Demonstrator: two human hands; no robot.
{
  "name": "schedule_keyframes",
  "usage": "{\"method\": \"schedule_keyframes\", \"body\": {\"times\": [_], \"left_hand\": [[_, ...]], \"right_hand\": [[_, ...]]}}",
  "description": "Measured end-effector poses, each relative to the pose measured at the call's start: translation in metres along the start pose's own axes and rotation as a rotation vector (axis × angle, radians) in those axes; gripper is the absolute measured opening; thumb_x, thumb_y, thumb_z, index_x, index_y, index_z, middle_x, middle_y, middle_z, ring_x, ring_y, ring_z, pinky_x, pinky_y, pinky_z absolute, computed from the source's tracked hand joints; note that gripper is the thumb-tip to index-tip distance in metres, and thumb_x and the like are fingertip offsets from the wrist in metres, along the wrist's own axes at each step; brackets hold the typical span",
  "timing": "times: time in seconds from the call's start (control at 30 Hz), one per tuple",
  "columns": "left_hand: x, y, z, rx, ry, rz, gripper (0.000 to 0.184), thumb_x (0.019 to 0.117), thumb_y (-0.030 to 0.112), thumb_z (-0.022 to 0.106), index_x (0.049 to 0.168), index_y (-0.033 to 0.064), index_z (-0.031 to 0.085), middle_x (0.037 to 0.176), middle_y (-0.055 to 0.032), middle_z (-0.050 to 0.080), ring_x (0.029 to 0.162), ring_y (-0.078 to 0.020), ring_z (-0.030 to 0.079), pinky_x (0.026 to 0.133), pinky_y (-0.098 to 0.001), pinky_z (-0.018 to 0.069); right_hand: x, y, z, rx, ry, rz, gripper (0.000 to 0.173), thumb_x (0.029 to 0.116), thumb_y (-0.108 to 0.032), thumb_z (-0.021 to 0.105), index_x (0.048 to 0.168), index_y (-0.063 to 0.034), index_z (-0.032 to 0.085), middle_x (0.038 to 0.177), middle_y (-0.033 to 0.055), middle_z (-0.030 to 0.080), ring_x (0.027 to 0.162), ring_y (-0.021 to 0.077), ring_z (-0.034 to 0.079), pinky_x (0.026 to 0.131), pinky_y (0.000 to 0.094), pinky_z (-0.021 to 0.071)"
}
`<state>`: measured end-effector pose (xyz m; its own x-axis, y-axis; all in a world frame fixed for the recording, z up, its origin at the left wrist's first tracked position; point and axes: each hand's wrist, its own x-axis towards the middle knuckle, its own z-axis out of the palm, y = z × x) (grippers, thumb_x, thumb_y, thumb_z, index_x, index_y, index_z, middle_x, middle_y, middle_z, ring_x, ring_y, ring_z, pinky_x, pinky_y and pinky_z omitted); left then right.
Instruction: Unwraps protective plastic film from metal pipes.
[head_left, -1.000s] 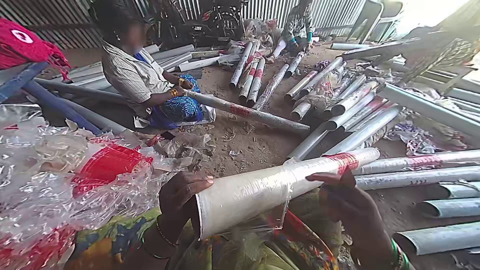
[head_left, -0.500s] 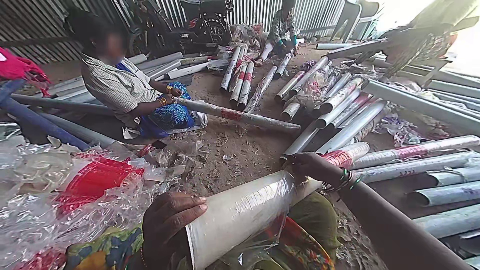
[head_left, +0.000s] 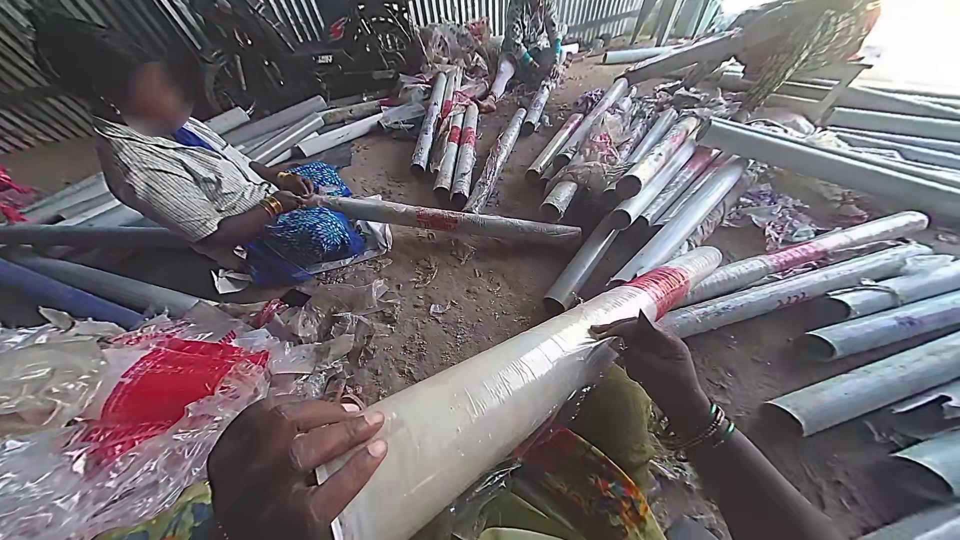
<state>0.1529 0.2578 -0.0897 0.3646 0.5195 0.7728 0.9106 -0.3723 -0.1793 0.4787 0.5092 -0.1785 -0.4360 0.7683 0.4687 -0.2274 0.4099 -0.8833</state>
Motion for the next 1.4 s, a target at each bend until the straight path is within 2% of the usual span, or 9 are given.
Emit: {"method": "schedule_keyframes", "body": {"times": [0.27, 0.47, 0.53, 0.7, 0.9, 1.07, 1.27, 1.33, 1.4], "left_hand": [[0.016, 0.022, -0.036, -0.072, -0.206, 0.043, 0.016, 0.1033, 0.03, 0.058, 0.117, 0.0237, 0.062, 0.109, 0.0, 0.063, 0.102, -0.0167, 0.054, 0.093, -0.0297, 0.0359], [0.014, 0.022, -0.021, -0.196, -0.084, 0.06, 0.013, 0.1039, 0.024, 0.055, 0.115, 0.0205, 0.061, 0.102, -0.0021, 0.057, 0.098, -0.0147, 0.057, 0.09, -0.0273, 0.0434], [0.016, 0.037, -0.015, -0.293, -0.082, -0.019, 0.012, 0.1034, 0.024, 0.056, 0.112, 0.0202, 0.062, 0.106, 0.0002, 0.059, 0.107, -0.0115, 0.057, 0.095, -0.0244, 0.0434], [0.008, 0.062, 0.006, -0.669, -0.214, -0.442, 0.036, 0.1025, 0.044, 0.055, 0.129, 0.0194, 0.06, 0.123, 0.0028, 0.067, 0.113, -0.0008, 0.063, 0.091, -0.0194, 0.0534], [0.012, 0.097, -0.004, -1.053, -0.308, -0.794, 0.045, 0.1037, 0.022, 0.052, 0.133, -0.0126, 0.054, 0.129, -0.0018, 0.068, 0.116, 0.0096, 0.059, 0.105, -0.0166, 0.0464], [-0.008, 0.081, 0.008, -0.617, -0.219, -0.669, 0.042, 0.1064, 0.032, 0.048, 0.119, -0.0032, 0.068, 0.098, -0.0126, 0.074, 0.092, -0.0002, 0.067, 0.087, -0.0193, 0.0529], [0.008, 0.023, -0.022, -0.692, -0.15, -0.601, 0.035, 0.1078, 0.014, 0.043, 0.122, -0.0096, 0.064, 0.121, -0.0119, 0.071, 0.115, -0.0057, 0.066, 0.105, -0.0234, 0.0501], [0.004, -0.002, -0.042, -0.63, -0.131, -0.527, 0.031, 0.1058, 0.008, 0.046, 0.12, -0.0135, 0.063, 0.12, -0.0208, 0.07, 0.115, -0.0147, 0.068, 0.106, -0.0288, 0.0499], [-0.009, -0.023, -0.066, -0.641, -0.094, -0.524, 0.03, 0.1053, 0.013, 0.048, 0.123, -0.0052, 0.063, 0.121, -0.0151, 0.07, 0.115, -0.0167, 0.067, 0.105, -0.0345, 0.0505]], "right_hand": [[-0.045, -0.018, -0.022, -0.199, 0.045, -0.073, 0.015, 0.0957, -0.012, 0.064, 0.098, -0.0196, 0.076, 0.108, -0.0108, 0.075, 0.108, 0.0012, 0.068, 0.094, 0.0198, 0.0557], [-0.077, -0.019, -0.029, -0.229, 0.143, -0.077, 0.012, 0.0988, -0.023, 0.063, 0.1, -0.0246, 0.075, 0.108, -0.0148, 0.075, 0.107, -0.0017, 0.067, 0.093, 0.0177, 0.0548], [-0.084, -0.02, -0.03, -0.17, 0.195, -0.066, 0.013, 0.0981, -0.023, 0.063, 0.1, -0.0276, 0.075, 0.107, -0.0162, 0.074, 0.107, -0.0012, 0.067, 0.094, 0.0186, 0.0541], [-0.088, -0.027, -0.029, -0.017, 0.3, -0.003, 0.024, 0.0929, -0.008, 0.059, 0.096, -0.0255, 0.075, 0.1, -0.0166, 0.074, 0.078, -0.0087, 0.063, 0.068, 0.0108, 0.0511], [-0.086, -0.033, -0.017, 0.032, 0.39, 0.056, 0.025, 0.0906, 0.0, 0.053, 0.095, -0.0174, 0.071, 0.095, -0.0133, 0.074, 0.061, -0.009, 0.055, 0.055, 0.0103, 0.0455], [-0.068, -0.041, 0.005, 0.057, 0.464, 0.075, 0.025, 0.0897, 0.005, 0.049, 0.093, -0.0127, 0.067, 0.089, -0.0124, 0.074, 0.066, -0.0059, 0.062, 0.061, 0.0134, 0.052], [-0.053, -0.043, 0.039, 0.033, 0.341, 0.03, 0.013, 0.0872, 0.002, 0.059, 0.094, -0.0029, 0.069, 0.091, -0.0064, 0.069, 0.084, -0.0022, 0.065, 0.08, 0.019, 0.055], [-0.048, -0.047, 0.057, 0.031, 0.268, -0.006, 0.01, 0.0873, 0.002, 0.062, 0.093, -0.0003, 0.069, 0.09, -0.0045, 0.07, 0.084, -0.0026, 0.065, 0.08, 0.0188, 0.0556], [-0.044, -0.054, 0.078, -0.011, 0.169, -0.068, 0.011, 0.0862, 0.002, 0.062, 0.093, 0.0044, 0.07, 0.092, 0.0001, 0.069, 0.086, -0.0027, 0.063, 0.083, 0.0179, 0.0532]]}}
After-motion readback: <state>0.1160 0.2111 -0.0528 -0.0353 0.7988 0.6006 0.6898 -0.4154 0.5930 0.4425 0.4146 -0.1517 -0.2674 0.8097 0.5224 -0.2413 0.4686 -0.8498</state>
